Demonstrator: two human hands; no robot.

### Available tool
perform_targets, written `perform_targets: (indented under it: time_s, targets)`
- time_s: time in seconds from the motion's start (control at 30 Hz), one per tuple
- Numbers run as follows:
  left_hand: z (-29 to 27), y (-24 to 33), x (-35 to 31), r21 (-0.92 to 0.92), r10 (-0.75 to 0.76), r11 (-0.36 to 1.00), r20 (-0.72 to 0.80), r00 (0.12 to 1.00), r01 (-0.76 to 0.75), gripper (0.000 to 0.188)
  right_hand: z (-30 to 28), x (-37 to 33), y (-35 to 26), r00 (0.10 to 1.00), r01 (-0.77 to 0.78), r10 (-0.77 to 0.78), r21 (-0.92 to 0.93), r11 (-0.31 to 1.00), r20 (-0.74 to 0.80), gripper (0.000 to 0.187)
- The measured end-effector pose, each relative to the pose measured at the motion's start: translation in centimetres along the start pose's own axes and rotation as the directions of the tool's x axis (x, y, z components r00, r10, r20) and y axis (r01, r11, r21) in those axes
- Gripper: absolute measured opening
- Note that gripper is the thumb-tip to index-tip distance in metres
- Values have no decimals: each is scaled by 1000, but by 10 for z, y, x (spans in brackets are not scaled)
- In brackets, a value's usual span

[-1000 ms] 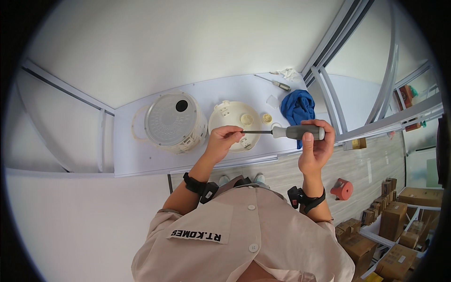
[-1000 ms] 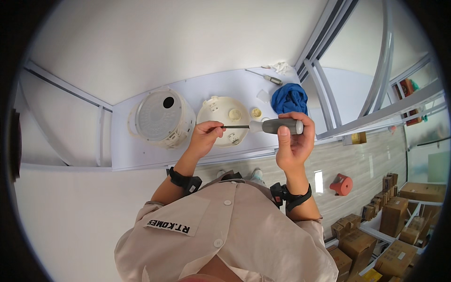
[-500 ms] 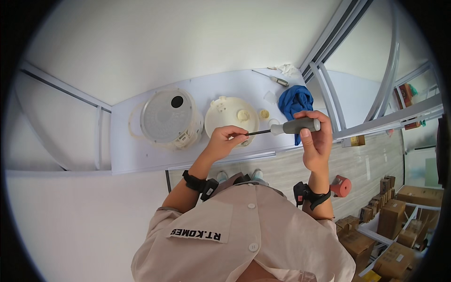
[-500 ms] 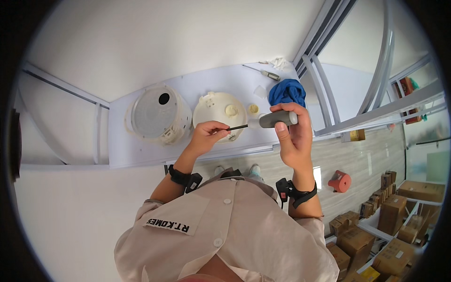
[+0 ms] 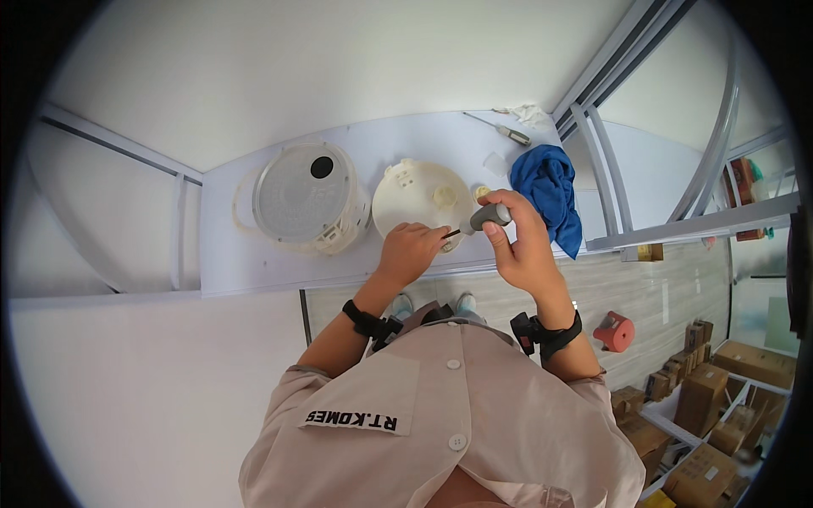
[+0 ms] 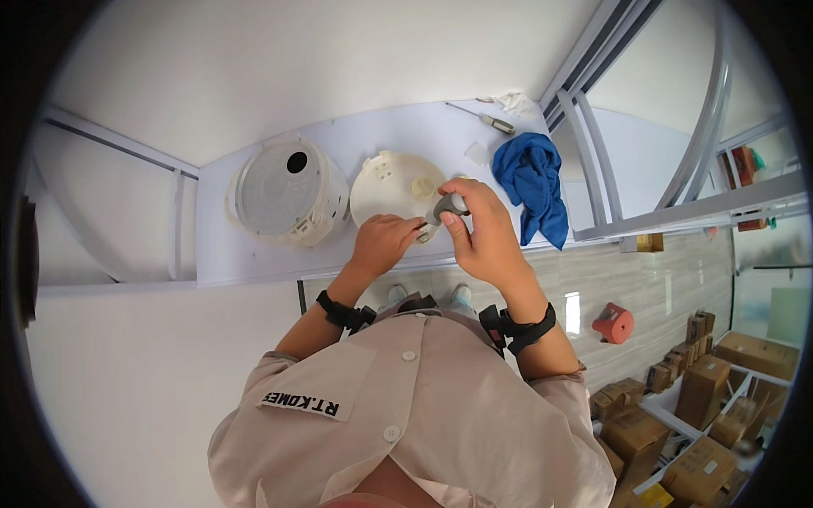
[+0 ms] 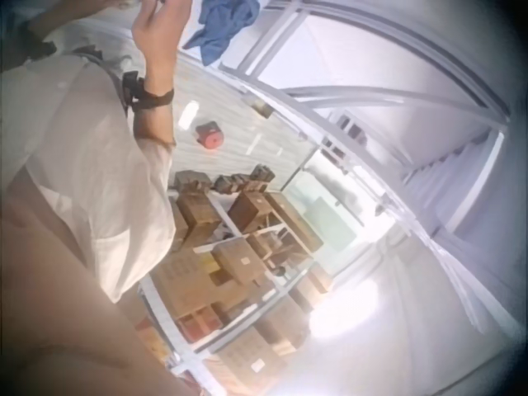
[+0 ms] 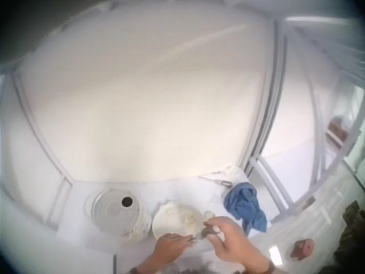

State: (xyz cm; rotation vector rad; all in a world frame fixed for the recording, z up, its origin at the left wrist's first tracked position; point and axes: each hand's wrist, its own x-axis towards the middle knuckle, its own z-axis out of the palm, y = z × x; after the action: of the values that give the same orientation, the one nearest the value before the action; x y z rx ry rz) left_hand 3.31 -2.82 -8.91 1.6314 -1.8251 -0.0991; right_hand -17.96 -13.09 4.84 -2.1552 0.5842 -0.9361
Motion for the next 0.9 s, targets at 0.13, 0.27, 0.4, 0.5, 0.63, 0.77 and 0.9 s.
perform_targets:
  time_s: [0.13, 0.27, 0.4, 0.5, 0.63, 0.77, 0.9]
  targets:
    - [14, -3, -9, 40, -138, 990, 1, 990, 138, 15, 8, 0, 7, 998, 59, -59, -7, 998, 2, 31]
    - [13, -4, -8, 50, -210, 977, 90, 974, 206, 15, 10, 2, 9, 994, 111, -110, -35, 993, 12, 32]
    - [19, -5, -7, -20, -134, 991, -61, 989, 133, 13, 11, 0, 12, 994, 106, -106, -41, 994, 10, 33]
    - [22, -2, -7, 14, -125, 992, -37, 992, 125, 13, 10, -3, 15, 995, 95, -94, -68, 993, 27, 34]
    - [27, -1, -10, -5, -196, 980, 71, 978, 197, 19, 9, -7, 20, 997, 67, -61, -120, 990, 56, 35]
    - [22, 2, -12, -48, -166, 985, 42, 985, 168, 35, 13, -9, 25, 997, 69, -70, -85, 994, -9, 36]
    - [14, 3, -13, -42, -144, 988, 122, 982, 150, 53, 15, -11, 30, 999, 48, -49, -91, 995, -3, 38]
